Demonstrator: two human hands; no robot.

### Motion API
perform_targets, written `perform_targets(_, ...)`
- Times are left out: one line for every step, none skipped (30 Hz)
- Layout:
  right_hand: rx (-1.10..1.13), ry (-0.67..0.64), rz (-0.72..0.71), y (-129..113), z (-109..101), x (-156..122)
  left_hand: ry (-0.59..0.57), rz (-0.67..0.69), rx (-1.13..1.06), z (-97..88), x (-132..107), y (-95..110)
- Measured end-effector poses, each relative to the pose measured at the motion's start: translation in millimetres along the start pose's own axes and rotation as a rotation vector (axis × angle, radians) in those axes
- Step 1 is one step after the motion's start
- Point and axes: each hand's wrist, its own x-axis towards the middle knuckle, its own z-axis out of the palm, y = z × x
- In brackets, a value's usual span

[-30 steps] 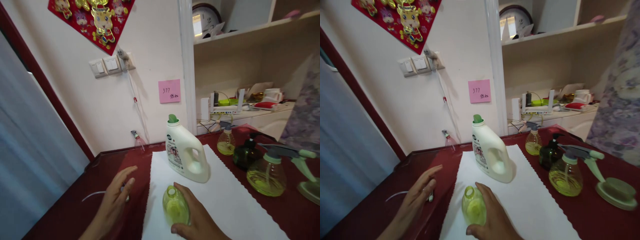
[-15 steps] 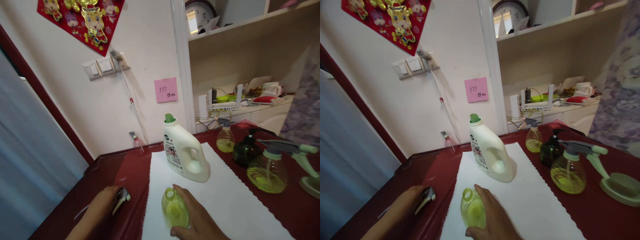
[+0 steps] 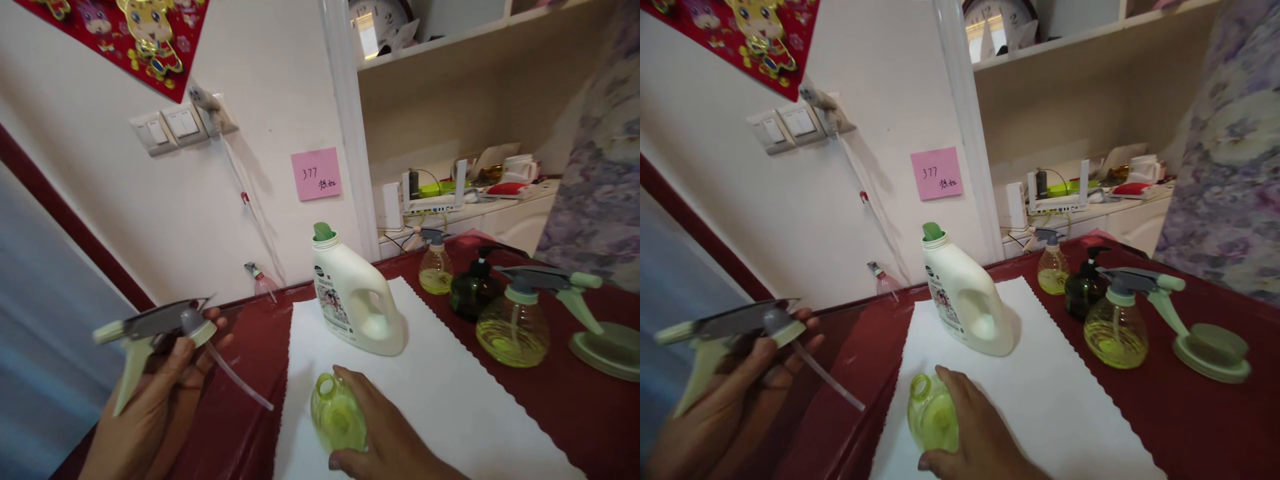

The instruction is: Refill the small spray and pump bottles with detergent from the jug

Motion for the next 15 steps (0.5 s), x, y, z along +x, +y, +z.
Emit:
perform_targets(-0.001,-0.002,-0.004,-0.1,0.0,-0.1,-0.005,0.009,-0.098,14.2,-9.7,8.3)
perform_targets(-0.003,-0.003,-0.005,0.0,0.0,-0.1,-0.021,0.021,-0.153,26.0,-17.6,14.6)
perform_targets(-0.006,-0.005,-0.008,0.4,0.2,-0.1,-0.03,0.03,-0.188,35.3,-23.7,19.0)
perform_targets(-0.01,-0.006,-0.013,1.1,0.4,0.1,-0.046,0.037,-0.203,42.4,-27.9,21.4)
perform_targets(-0.012,-0.003,-0.018,2.1,0.7,0.3,-0.056,0.038,-0.215,47.6,-30.7,22.0)
perform_targets(-0.013,0.002,-0.026,3.0,0.9,0.6,-0.061,0.039,-0.229,51.5,-32.3,21.0)
perform_targets(-0.012,0.01,-0.034,3.9,1.0,0.8,-0.072,0.04,-0.243,54.6,-33.2,18.7)
perform_targets(-0.008,0.018,-0.039,4.4,0.8,0.9,-0.089,0.04,-0.255,57.2,-33.9,15.3)
perform_targets(-0.007,0.019,-0.037,4.4,0.4,1.0,-0.108,0.045,-0.263,59.8,-34.9,11.1)
perform_targets(-0.01,0.011,-0.033,3.9,-0.3,1.1,-0.123,0.054,-0.26,62.6,-36.3,6.3)
perform_targets(-0.017,0.001,-0.029,2.8,-1.3,1.1,-0.133,0.064,-0.241,65.5,-38.6,1.3)
perform_targets(-0.026,-0.015,-0.025,1.3,-2.4,1.2,-0.14,0.073,-0.213,68.4,-41.6,-3.8)
perform_targets(-0.039,-0.031,-0.022,-0.4,-3.5,1.4,-0.145,0.075,-0.181,71.3,-45.2,-8.6)
perform_targets(-0.051,-0.042,-0.019,-2.0,-4.6,1.6,-0.149,0.072,-0.152,73.8,-49.1,-13.0)
perform_targets(-0.058,-0.044,-0.014,-3.4,-5.4,2.0,-0.154,0.063,-0.129,75.6,-52.8,-16.7)
